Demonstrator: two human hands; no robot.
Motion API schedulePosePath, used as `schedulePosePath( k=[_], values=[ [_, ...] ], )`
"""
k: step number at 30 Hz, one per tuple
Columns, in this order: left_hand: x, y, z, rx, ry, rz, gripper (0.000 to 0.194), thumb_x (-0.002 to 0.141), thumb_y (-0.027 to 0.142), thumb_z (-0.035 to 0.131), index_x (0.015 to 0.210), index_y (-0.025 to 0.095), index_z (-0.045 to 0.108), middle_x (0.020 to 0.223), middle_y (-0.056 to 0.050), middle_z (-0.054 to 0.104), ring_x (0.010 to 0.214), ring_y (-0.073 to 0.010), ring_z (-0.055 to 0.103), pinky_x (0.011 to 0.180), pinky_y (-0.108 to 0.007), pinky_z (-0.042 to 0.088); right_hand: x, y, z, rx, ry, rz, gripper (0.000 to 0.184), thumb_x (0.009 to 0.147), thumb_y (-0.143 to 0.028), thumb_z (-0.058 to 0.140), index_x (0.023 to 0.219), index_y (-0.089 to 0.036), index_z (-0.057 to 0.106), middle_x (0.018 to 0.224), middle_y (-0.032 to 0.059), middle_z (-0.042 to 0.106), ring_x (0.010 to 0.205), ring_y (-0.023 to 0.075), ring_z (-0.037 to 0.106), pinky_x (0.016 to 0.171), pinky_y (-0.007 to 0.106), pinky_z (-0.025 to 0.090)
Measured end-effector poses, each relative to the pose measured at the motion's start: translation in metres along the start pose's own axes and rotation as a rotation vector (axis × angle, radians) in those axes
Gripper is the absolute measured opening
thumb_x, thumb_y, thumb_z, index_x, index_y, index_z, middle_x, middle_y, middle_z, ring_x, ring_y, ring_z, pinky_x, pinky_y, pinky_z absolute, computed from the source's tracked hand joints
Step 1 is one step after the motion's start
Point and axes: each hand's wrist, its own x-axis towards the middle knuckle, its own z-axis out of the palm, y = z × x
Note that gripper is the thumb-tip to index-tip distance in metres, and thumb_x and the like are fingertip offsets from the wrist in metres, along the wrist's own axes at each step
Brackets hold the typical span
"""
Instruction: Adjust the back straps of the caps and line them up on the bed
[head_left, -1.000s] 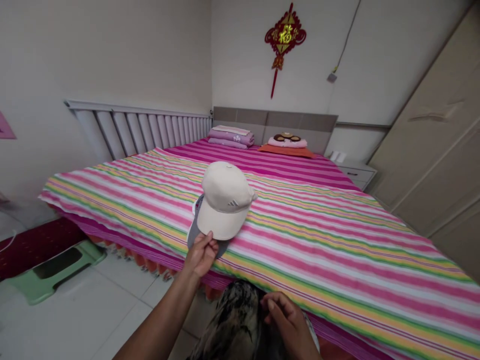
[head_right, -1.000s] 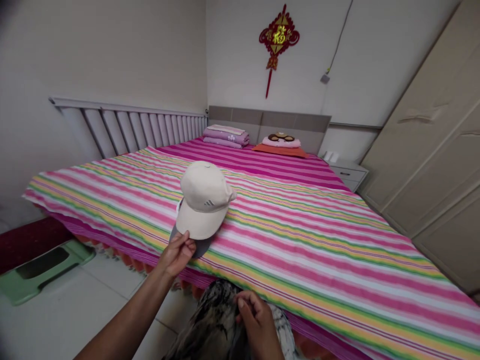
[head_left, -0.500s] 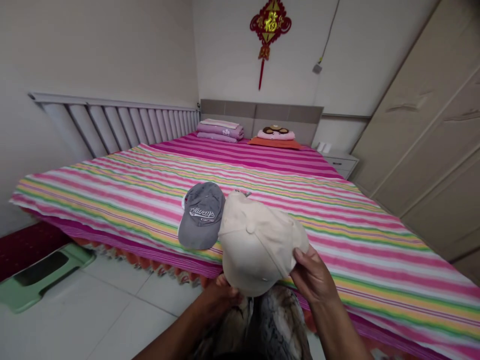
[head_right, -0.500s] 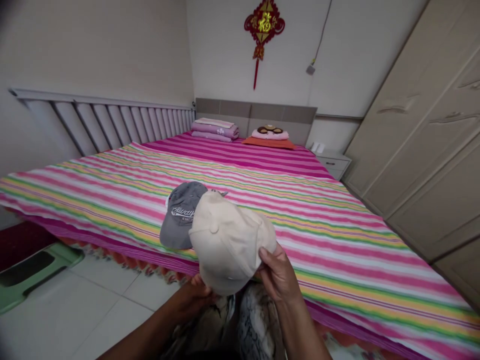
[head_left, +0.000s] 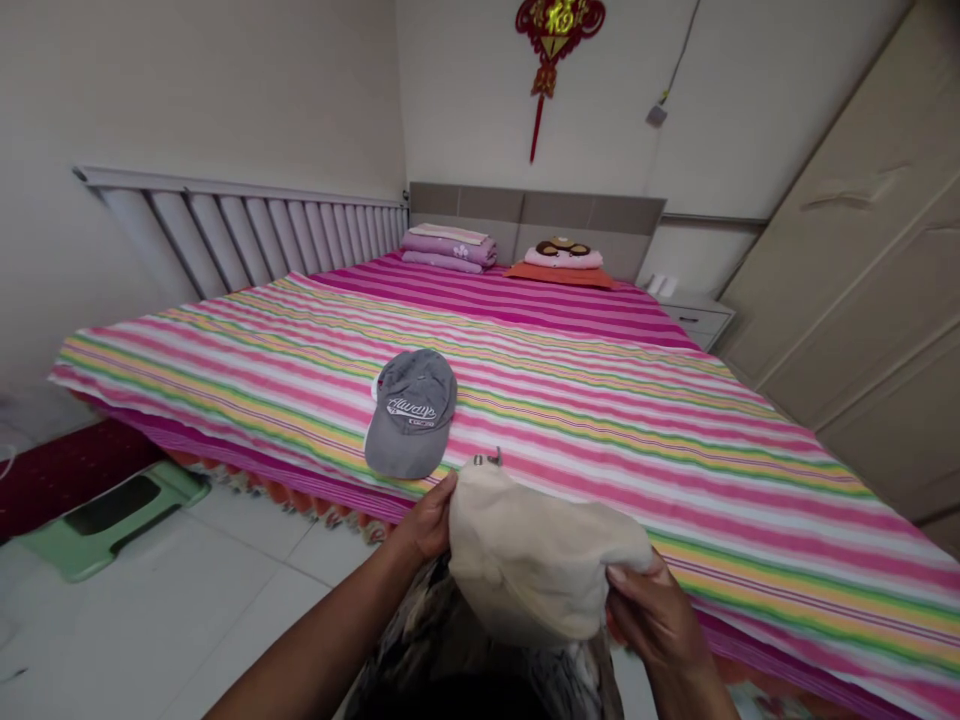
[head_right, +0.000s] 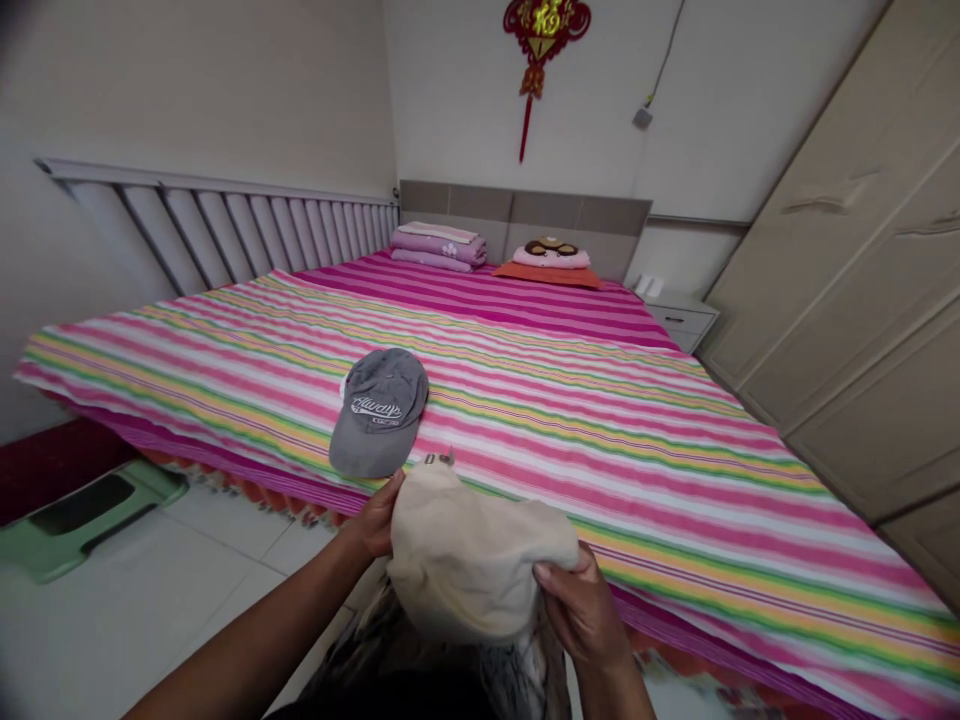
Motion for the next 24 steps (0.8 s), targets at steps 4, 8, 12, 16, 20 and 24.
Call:
schedulePosePath(
  k=[4,8,12,16,20,24],
  values=[
    [0.000,0.004,0.014,0.084,-0.055,0.107,0.038,0.050,0.021,0.076,0.085,0.012,0.063,0.073,-0.008,0.068,0.068,-0.0214,0.064,0.067,-0.029,0.049,-0.014,0.002,-0.028,-0.099,-0.028,0.098,0.049,0.050,-0.046,0.074,0.091,-0.019,0.068,0.073,0.0124,0.070,0.069,0.0319,0.064,0.062,0.043,0.049],
    [-0.003,0.008,0.033,0.198,-0.152,0.082,0.037,0.048,0.013,0.073,0.084,0.010,0.064,0.071,-0.007,0.066,0.056,-0.0155,0.061,0.056,-0.024,0.048,-0.021,-0.003,-0.039,-0.110,-0.096,0.167,0.063,0.048,-0.068,0.064,0.087,-0.019,0.069,0.079,0.0150,0.069,0.075,0.0323,0.063,0.066,0.042,0.047],
    [-0.006,0.006,0.047,0.276,-0.171,0.019,0.036,0.049,0.017,0.076,0.082,0.010,0.064,0.069,-0.006,0.065,0.056,-0.0136,0.060,0.055,-0.023,0.047,-0.016,-0.017,-0.020,0.019,-0.215,0.170,0.061,0.055,-0.067,0.061,0.090,-0.017,0.067,0.071,0.0112,0.066,0.065,0.0247,0.061,0.058,0.033,0.045],
    [-0.008,0.005,0.056,0.387,-0.122,-0.018,0.030,0.050,0.021,0.078,0.075,0.011,0.064,0.064,-0.003,0.064,0.051,-0.0106,0.057,0.050,-0.020,0.044,-0.009,-0.033,0.003,0.093,-0.215,0.127,0.032,0.057,-0.046,0.072,0.073,-0.020,0.061,0.067,0.0044,0.061,0.055,0.0165,0.057,0.051,0.027,0.041],
    [-0.012,0.010,0.066,0.474,-0.094,-0.003,0.030,0.049,0.026,0.079,0.069,0.011,0.063,0.060,-0.002,0.062,0.048,-0.0084,0.054,0.047,-0.018,0.041,-0.007,-0.041,0.016,0.081,-0.127,0.018,0.028,0.063,-0.046,0.068,0.064,-0.022,0.053,0.052,-0.0027,0.049,0.041,0.0111,0.044,0.043,0.025,0.035],
    [-0.018,0.016,0.078,0.566,-0.100,0.006,0.031,0.048,0.029,0.079,0.065,0.012,0.061,0.055,0.000,0.060,0.044,-0.0062,0.050,0.043,-0.016,0.037,-0.009,-0.053,0.029,-0.040,-0.069,-0.020,0.030,0.069,-0.051,0.060,0.073,-0.022,0.056,0.045,-0.0053,0.043,0.030,0.0073,0.031,0.034,0.024,0.028]
  ],
)
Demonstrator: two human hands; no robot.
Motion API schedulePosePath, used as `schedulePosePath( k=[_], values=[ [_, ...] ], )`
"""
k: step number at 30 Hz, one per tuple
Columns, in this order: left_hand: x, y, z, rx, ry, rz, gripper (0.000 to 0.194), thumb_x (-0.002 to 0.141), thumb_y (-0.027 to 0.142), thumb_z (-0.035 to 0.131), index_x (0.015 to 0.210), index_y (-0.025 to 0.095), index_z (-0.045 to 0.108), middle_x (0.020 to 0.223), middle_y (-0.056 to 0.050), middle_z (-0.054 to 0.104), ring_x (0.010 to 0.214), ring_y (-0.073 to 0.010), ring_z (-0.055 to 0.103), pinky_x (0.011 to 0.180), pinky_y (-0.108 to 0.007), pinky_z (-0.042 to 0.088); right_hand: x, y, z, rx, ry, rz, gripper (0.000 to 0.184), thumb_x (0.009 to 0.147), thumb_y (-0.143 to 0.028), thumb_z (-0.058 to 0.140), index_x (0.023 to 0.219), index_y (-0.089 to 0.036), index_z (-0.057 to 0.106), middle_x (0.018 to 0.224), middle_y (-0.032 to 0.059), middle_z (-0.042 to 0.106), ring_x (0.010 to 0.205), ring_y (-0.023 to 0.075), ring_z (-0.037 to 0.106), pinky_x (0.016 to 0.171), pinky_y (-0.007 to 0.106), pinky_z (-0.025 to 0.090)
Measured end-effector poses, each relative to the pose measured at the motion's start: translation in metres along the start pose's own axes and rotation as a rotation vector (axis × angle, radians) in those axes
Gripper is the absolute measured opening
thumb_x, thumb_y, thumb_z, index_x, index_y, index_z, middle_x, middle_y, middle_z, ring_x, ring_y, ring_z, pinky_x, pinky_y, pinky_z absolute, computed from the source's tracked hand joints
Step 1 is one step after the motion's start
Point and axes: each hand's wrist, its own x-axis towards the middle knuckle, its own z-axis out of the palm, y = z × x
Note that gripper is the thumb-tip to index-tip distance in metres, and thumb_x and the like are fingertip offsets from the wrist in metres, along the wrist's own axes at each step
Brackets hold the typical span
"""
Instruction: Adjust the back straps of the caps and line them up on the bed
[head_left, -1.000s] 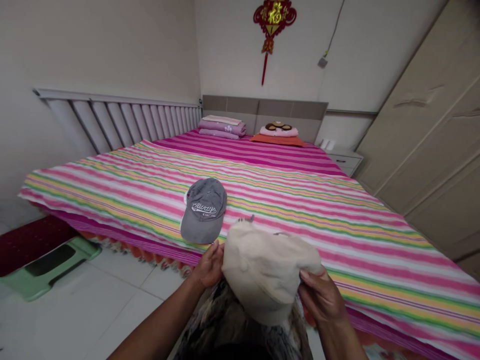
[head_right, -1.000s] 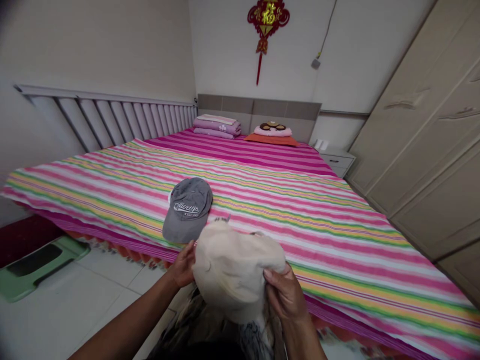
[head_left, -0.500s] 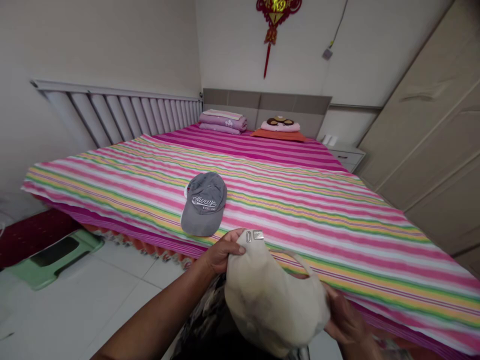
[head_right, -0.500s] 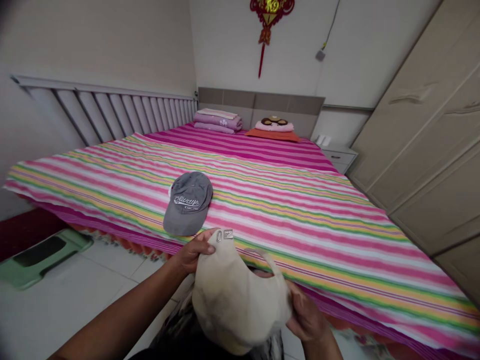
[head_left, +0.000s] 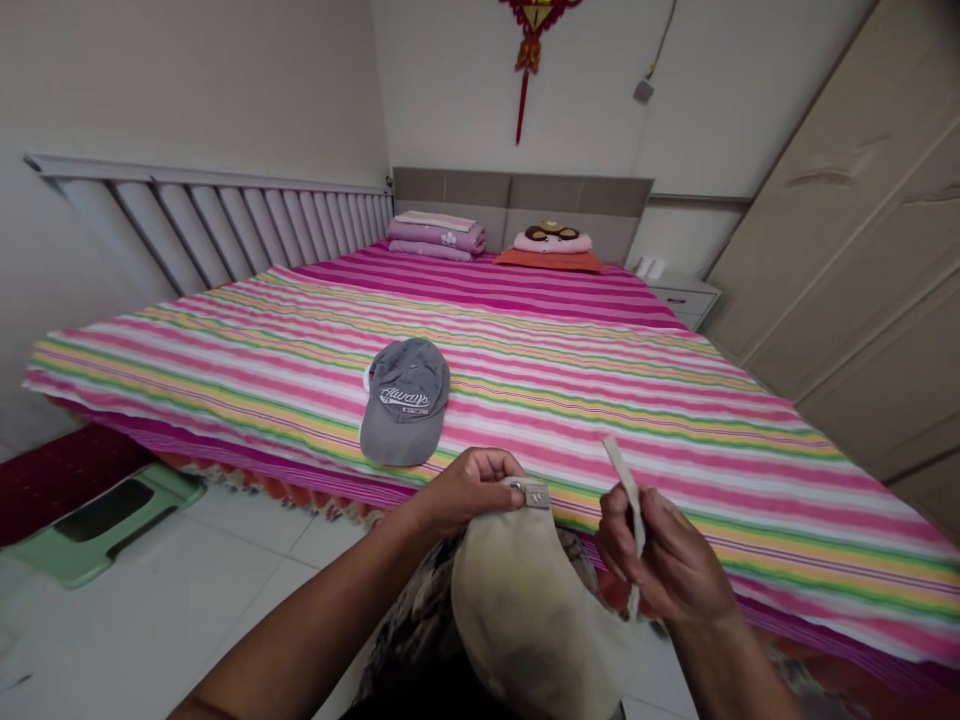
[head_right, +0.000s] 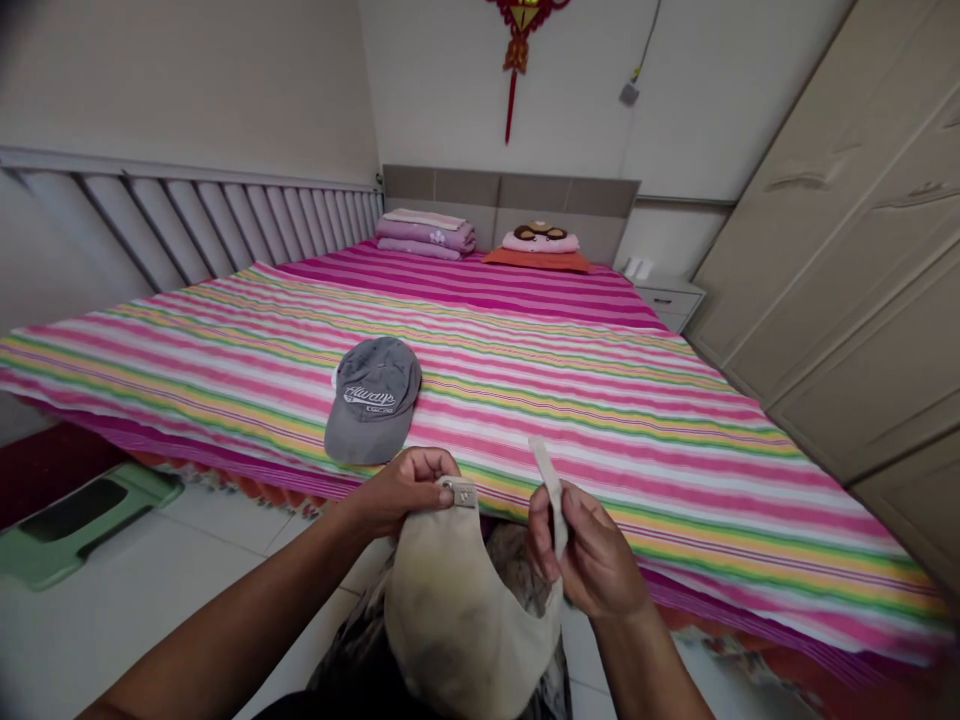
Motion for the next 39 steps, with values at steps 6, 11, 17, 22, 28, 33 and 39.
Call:
schedulePosePath(
  k=[6,11,17,22,28,33,39],
  values=[
    [-0.006,0.012,0.007,0.050,-0.059,0.015,0.030,0.049,0.028,0.079,0.067,0.011,0.062,0.060,-0.002,0.062,0.050,-0.0069,0.052,0.048,-0.016,0.037,-0.004,-0.023,0.018,-0.136,-0.069,0.004,0.024,0.067,-0.038,0.067,0.068,-0.018,0.055,0.049,-0.0039,0.052,0.029,0.0020,0.028,0.032,0.018,0.020],
    [-0.010,0.014,0.009,-0.003,-0.080,0.054,0.033,0.054,0.025,0.077,0.082,0.013,0.065,0.066,-0.002,0.063,0.055,-0.0078,0.054,0.054,-0.018,0.040,-0.006,-0.015,0.029,-0.268,-0.069,0.076,0.029,0.070,-0.042,0.065,0.064,-0.017,0.053,0.039,-0.0068,0.045,0.027,0.0024,0.027,0.028,0.015,0.019],
    [-0.014,0.012,0.001,0.077,-0.058,0.079,0.024,0.060,0.027,0.073,0.077,0.013,0.067,0.069,-0.004,0.065,0.057,-0.0099,0.055,0.056,-0.020,0.041,-0.002,0.001,0.033,-0.235,-0.022,0.121,0.028,0.072,-0.041,0.062,0.063,-0.016,0.051,0.034,-0.0091,0.039,0.026,0.0026,0.025,0.028,0.015,0.017],
    [-0.019,0.018,-0.004,0.524,-0.096,0.299,0.031,0.059,0.023,0.072,0.088,0.014,0.068,0.082,-0.006,0.067,0.072,-0.0159,0.059,0.064,-0.022,0.043,0.002,0.006,0.035,-0.184,-0.046,0.112,0.027,0.072,-0.037,0.062,0.061,-0.016,0.049,0.034,-0.0091,0.040,0.028,0.0019,0.023,0.029,0.014,0.014],
    [-0.023,0.018,-0.001,0.741,0.027,0.444,0.022,0.063,0.019,0.068,0.085,0.015,0.069,0.082,-0.007,0.068,0.077,-0.0187,0.062,0.070,-0.024,0.044,0.004,0.007,0.034,-0.171,-0.056,0.098,0.024,0.071,-0.035,0.063,0.062,-0.016,0.050,0.035,-0.0093,0.039,0.029,0.0018,0.022,0.031,0.014,0.013],
    [-0.024,0.016,-0.004,0.706,0.016,0.429,0.023,0.065,0.022,0.069,0.086,0.015,0.068,0.083,-0.007,0.068,0.078,-0.0188,0.062,0.071,-0.025,0.045,0.002,0.006,0.034,-0.166,-0.035,0.118,0.024,0.068,-0.035,0.063,0.061,-0.017,0.049,0.034,-0.0096,0.038,0.029,0.0028,0.021,0.032,0.017,0.011],
    [-0.025,0.014,-0.004,0.703,-0.010,0.468,0.022,0.070,0.024,0.065,0.090,0.014,0.067,0.083,-0.007,0.065,0.077,-0.0177,0.059,0.071,-0.026,0.044,0.001,0.010,0.034,-0.128,-0.099,0.139,0.025,0.071,-0.034,0.061,0.061,-0.016,0.049,0.034,-0.0100,0.037,0.030,0.0017,0.018,0.034,0.018,0.009]
  ],
)
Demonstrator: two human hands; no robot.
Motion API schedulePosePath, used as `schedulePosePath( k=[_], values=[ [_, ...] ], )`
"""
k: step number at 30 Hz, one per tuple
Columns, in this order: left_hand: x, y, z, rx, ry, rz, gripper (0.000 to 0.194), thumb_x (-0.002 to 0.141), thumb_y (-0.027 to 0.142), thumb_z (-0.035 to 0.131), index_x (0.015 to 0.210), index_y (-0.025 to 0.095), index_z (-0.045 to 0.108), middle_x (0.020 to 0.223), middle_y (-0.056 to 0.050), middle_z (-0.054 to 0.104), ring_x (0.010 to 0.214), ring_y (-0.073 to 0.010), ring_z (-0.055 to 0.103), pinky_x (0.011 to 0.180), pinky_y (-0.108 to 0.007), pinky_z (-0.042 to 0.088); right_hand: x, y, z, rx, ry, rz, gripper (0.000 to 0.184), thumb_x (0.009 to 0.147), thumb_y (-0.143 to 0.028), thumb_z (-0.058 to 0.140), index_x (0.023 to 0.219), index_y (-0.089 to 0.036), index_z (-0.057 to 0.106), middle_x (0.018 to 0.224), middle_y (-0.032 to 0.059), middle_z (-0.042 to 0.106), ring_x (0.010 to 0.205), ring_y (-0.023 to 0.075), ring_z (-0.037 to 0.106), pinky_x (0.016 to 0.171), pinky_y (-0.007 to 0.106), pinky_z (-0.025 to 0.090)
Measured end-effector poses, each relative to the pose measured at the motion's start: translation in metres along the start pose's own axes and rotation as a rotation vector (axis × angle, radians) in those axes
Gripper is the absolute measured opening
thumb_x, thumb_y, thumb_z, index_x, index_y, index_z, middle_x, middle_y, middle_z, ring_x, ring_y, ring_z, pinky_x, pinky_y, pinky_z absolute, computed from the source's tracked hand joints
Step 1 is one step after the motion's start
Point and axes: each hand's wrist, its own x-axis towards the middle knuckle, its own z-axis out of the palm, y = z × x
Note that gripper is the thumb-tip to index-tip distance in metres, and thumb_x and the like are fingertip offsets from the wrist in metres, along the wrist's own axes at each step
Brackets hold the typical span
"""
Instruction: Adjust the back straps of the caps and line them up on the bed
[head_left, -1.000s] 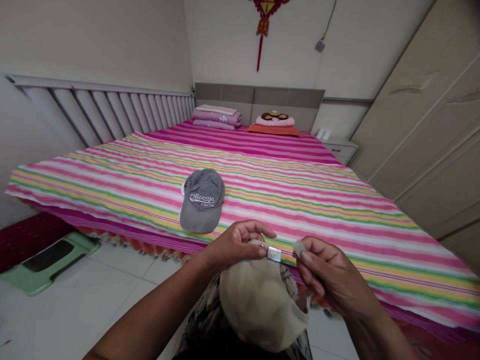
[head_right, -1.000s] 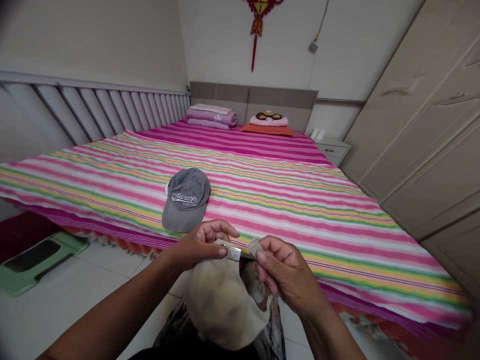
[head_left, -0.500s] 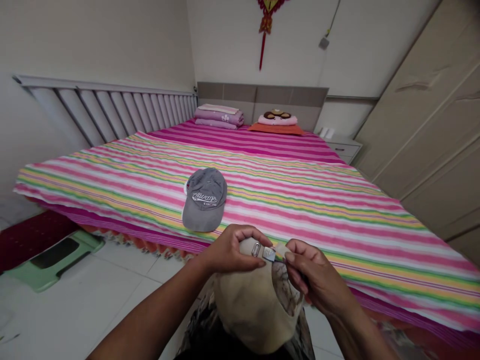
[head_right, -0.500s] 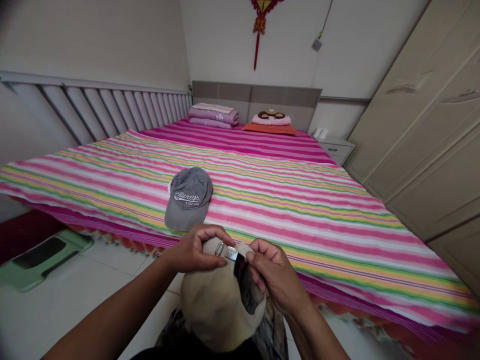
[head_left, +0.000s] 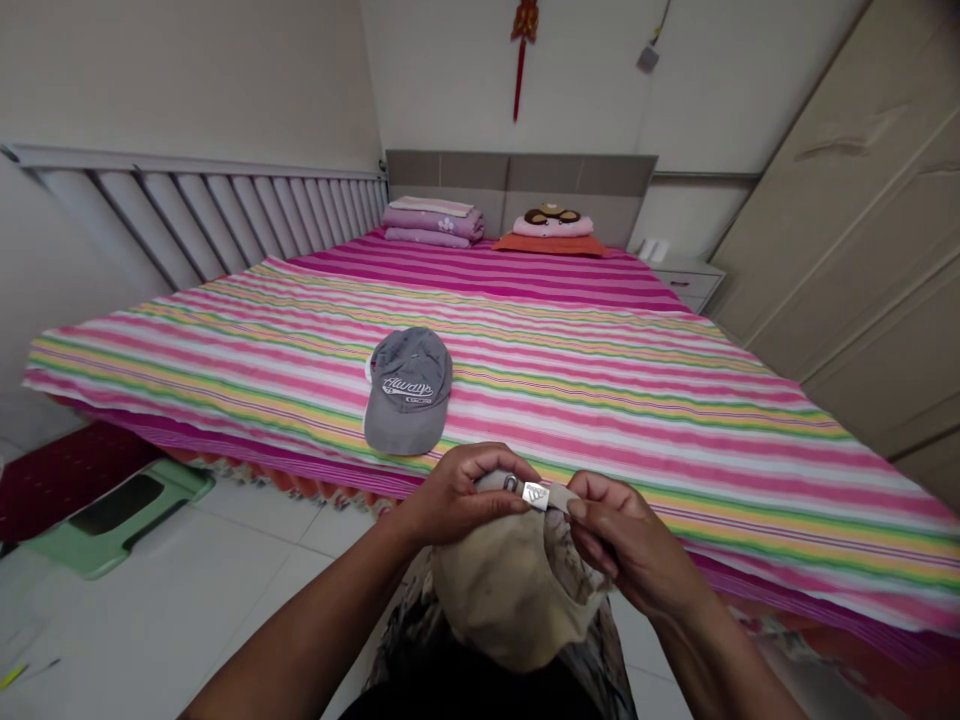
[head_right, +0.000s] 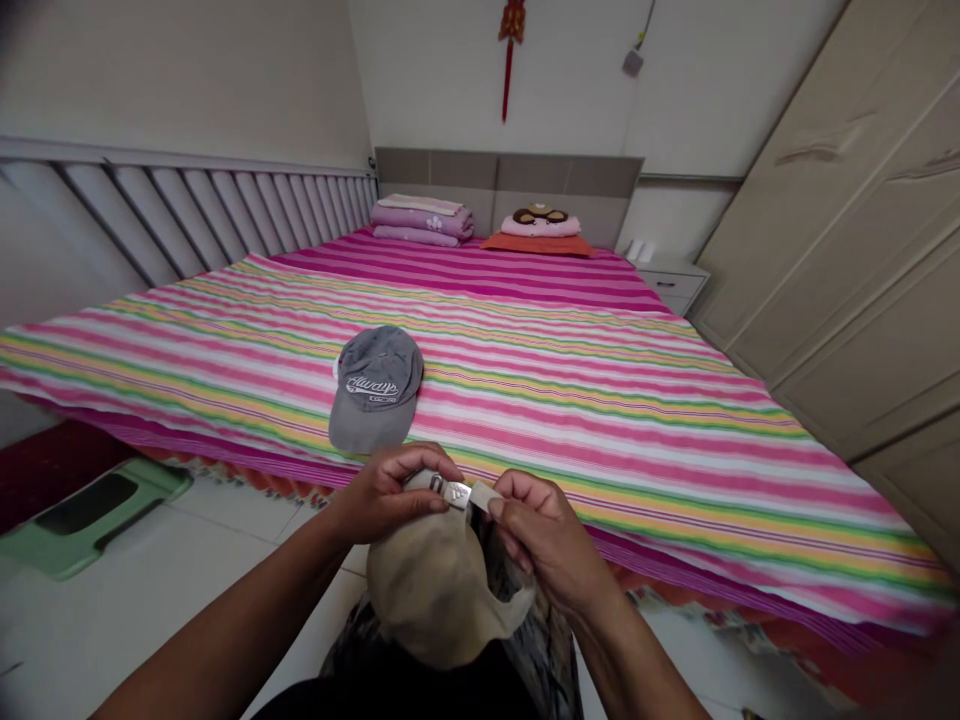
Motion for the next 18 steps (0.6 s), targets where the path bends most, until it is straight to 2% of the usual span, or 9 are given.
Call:
schedulePosePath(
  k=[7,14,18],
  values=[
    [0.0017,-0.0033,0.0004,0.017,-0.045,0.244,0.021,0.075,0.021,0.061,0.095,0.014,0.061,0.092,-0.008,0.062,0.089,-0.0179,0.058,0.088,-0.035,0.040,-0.0015,0.0025,0.0000,0.106,-0.093,0.018,0.026,0.071,-0.034,0.063,0.060,-0.016,0.047,0.034,-0.0105,0.037,0.029,0.0011,0.018,0.034,0.018,0.010],
    [0.0013,-0.0032,0.0056,0.031,0.004,0.278,0.022,0.077,0.023,0.059,0.097,0.014,0.061,0.092,-0.009,0.064,0.088,-0.0181,0.059,0.087,-0.035,0.041,-0.0022,0.0075,0.0025,0.192,-0.142,0.018,0.023,0.070,-0.032,0.064,0.061,-0.016,0.049,0.033,-0.0105,0.037,0.028,0.0010,0.018,0.035,0.019,0.011],
    [0.0021,-0.0022,0.0084,0.089,0.035,0.340,0.021,0.077,0.024,0.059,0.096,0.015,0.060,0.091,-0.008,0.066,0.087,-0.0172,0.061,0.096,-0.040,0.035,-0.0030,0.0082,0.0034,0.197,-0.126,0.020,0.024,0.070,-0.032,0.065,0.062,-0.015,0.050,0.033,-0.0106,0.037,0.029,0.0009,0.019,0.034,0.019,0.010]
  ],
)
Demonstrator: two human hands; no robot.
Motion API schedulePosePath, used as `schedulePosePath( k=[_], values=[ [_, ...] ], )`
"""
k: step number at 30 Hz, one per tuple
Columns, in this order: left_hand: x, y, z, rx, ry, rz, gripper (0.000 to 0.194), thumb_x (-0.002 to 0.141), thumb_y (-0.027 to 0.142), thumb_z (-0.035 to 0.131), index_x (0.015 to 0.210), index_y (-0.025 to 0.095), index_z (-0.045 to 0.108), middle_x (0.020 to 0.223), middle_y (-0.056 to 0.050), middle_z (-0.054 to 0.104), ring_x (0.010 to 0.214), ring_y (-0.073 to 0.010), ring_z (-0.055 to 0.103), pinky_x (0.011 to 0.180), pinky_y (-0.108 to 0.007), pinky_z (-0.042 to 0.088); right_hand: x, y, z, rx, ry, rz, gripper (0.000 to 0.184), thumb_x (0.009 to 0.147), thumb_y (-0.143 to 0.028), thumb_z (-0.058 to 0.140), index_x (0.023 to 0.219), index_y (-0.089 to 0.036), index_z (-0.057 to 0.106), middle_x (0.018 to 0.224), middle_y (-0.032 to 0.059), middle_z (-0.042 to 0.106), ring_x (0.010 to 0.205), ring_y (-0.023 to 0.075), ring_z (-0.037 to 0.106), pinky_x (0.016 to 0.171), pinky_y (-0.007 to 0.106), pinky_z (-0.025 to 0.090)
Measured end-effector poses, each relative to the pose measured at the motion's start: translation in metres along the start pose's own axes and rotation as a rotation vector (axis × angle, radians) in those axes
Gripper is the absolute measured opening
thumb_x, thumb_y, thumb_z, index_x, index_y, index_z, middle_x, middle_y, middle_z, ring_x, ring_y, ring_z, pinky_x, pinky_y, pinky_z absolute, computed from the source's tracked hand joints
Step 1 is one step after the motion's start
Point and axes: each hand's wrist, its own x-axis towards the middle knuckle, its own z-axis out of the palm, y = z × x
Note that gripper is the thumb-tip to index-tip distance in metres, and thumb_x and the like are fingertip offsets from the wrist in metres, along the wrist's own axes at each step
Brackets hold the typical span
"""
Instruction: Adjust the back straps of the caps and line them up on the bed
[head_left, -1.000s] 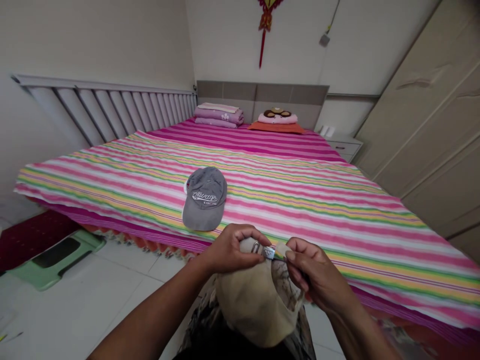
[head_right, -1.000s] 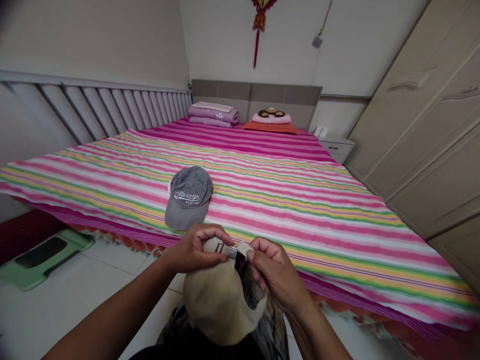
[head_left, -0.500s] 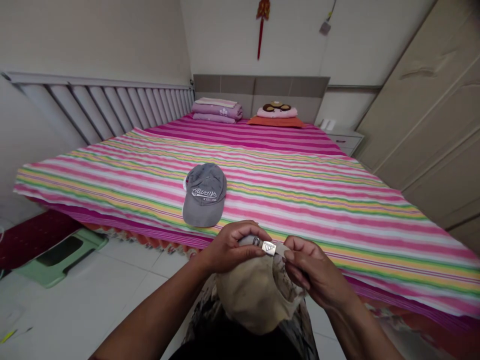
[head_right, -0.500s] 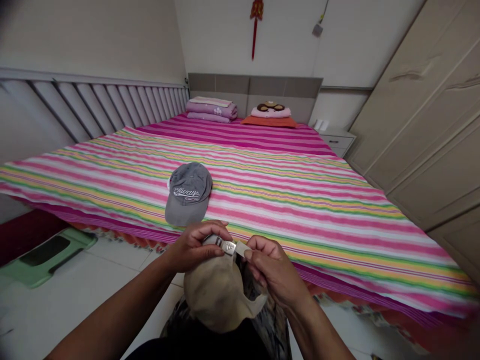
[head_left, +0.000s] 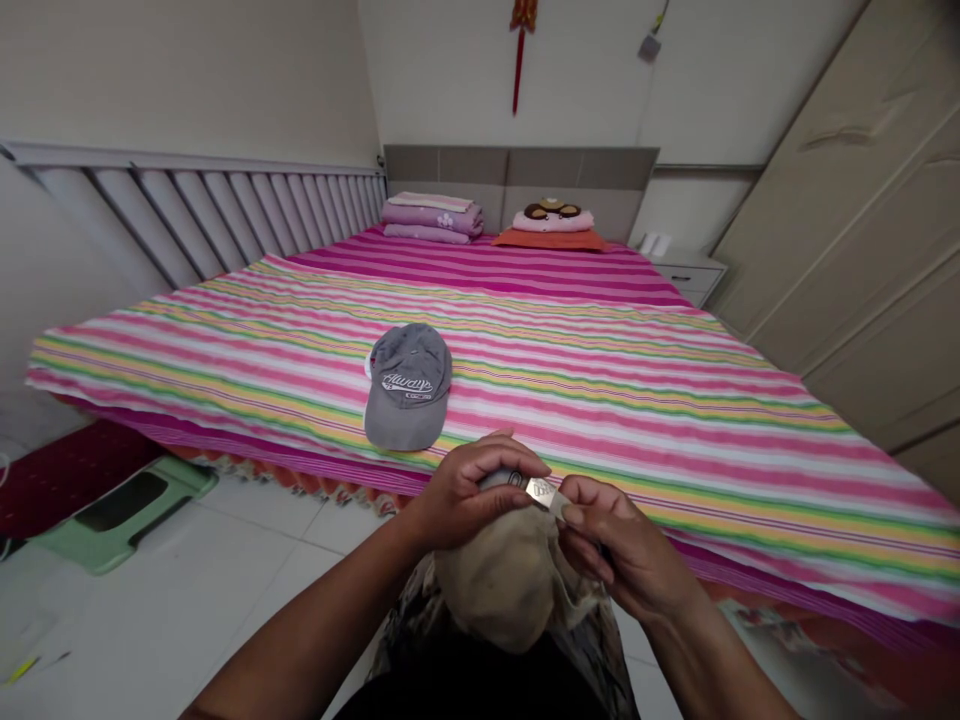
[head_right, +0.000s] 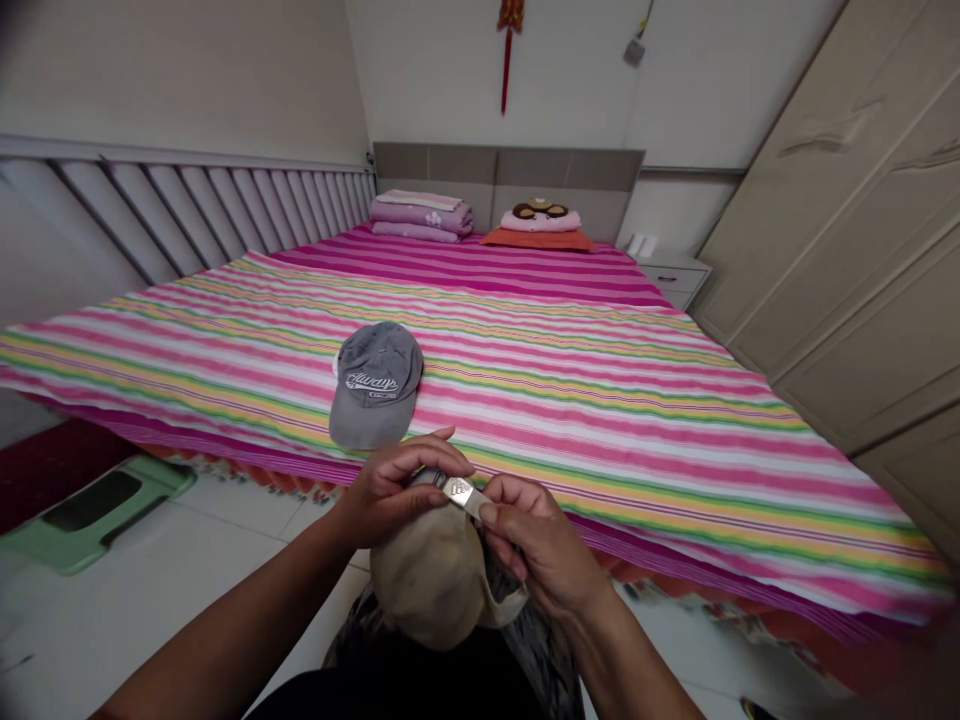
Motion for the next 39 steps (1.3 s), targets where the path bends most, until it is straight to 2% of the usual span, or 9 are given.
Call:
schedulePosePath(
  k=[7,15,19,22,25,28,32,35,39],
  values=[
    [0.001,0.011,-0.002,0.168,-0.041,0.044,0.022,0.079,0.022,0.056,0.100,0.016,0.058,0.095,-0.008,0.067,0.094,-0.0172,0.061,0.103,-0.043,0.026,-0.004,-0.005,0.003,-0.121,0.048,-0.044,0.025,0.072,-0.034,0.064,0.063,-0.015,0.050,0.037,-0.0101,0.038,0.031,0.0010,0.021,0.035,0.018,0.010],
    [-0.001,0.011,0.003,0.195,-0.010,0.051,0.024,0.077,0.020,0.059,0.101,0.017,0.058,0.095,-0.008,0.067,0.091,-0.0170,0.062,0.102,-0.045,0.029,0.000,-0.003,0.008,-0.080,0.039,-0.053,0.024,0.071,-0.034,0.065,0.065,-0.015,0.051,0.037,-0.0108,0.036,0.031,0.0014,0.020,0.034,0.018,0.011],
    [-0.004,0.007,0.006,0.106,0.058,0.049,0.025,0.075,0.018,0.061,0.099,0.017,0.058,0.091,-0.006,0.068,0.087,-0.0165,0.063,0.102,-0.045,0.031,0.001,-0.002,0.009,-0.124,0.025,-0.069,0.023,0.074,-0.033,0.063,0.068,-0.016,0.050,0.042,-0.0091,0.041,0.033,0.0016,0.025,0.035,0.017,0.015],
    [-0.008,0.005,0.009,-0.038,0.131,-0.001,0.032,0.074,0.015,0.062,0.105,0.018,0.053,0.090,-0.005,0.067,0.085,-0.0151,0.063,0.102,-0.043,0.031,0.001,-0.004,0.007,-0.073,0.004,-0.071,0.024,0.071,-0.034,0.066,0.072,-0.017,0.049,0.050,-0.0071,0.047,0.039,0.0034,0.033,0.040,0.017,0.023],
    [-0.012,0.004,0.012,-0.225,0.175,-0.088,0.040,0.075,0.013,0.061,0.112,0.019,0.048,0.095,-0.007,0.065,0.089,-0.0161,0.061,0.089,-0.035,0.043,0.000,-0.006,0.005,-0.102,0.018,-0.047,0.024,0.070,-0.036,0.065,0.072,-0.017,0.051,0.055,-0.0041,0.050,0.045,0.0061,0.039,0.045,0.019,0.028],
    [-0.012,0.003,0.015,-0.337,0.173,-0.154,0.044,0.075,0.014,0.060,0.117,0.018,0.045,0.096,-0.008,0.064,0.091,-0.0172,0.060,0.079,-0.030,0.046,-0.001,-0.005,0.005,-0.165,0.076,-0.041,0.025,0.071,-0.037,0.064,0.067,-0.016,0.051,0.050,-0.0045,0.048,0.043,0.0062,0.037,0.044,0.019,0.026],
    [-0.010,0.001,0.019,-0.402,0.134,-0.173,0.055,0.073,0.013,0.063,0.123,0.018,0.039,0.094,-0.007,0.064,0.089,-0.0153,0.060,0.088,-0.032,0.041,0.001,-0.006,0.008,-0.152,0.075,-0.047,0.029,0.069,-0.039,0.066,0.065,-0.017,0.048,0.046,-0.0053,0.046,0.041,0.0058,0.034,0.044,0.019,0.024],
    [-0.010,-0.001,0.020,-0.448,0.194,-0.193,0.054,0.072,0.013,0.064,0.121,0.018,0.042,0.091,-0.005,0.066,0.088,-0.0147,0.061,0.095,-0.035,0.036,0.002,-0.008,0.007,-0.169,0.072,-0.052,0.026,0.072,-0.038,0.064,0.069,-0.017,0.051,0.049,-0.0040,0.049,0.044,0.0068,0.037,0.045,0.019,0.026],
    [-0.011,-0.001,0.019,-0.498,0.277,-0.233,0.049,0.071,0.014,0.065,0.117,0.019,0.047,0.090,-0.004,0.068,0.091,-0.0144,0.061,0.099,-0.035,0.032,0.001,-0.010,0.001,-0.201,0.042,0.019,0.024,0.074,-0.040,0.060,0.078,-0.017,0.054,0.057,-0.0011,0.054,0.048,0.0093,0.044,0.044,0.020,0.030]
  ],
)
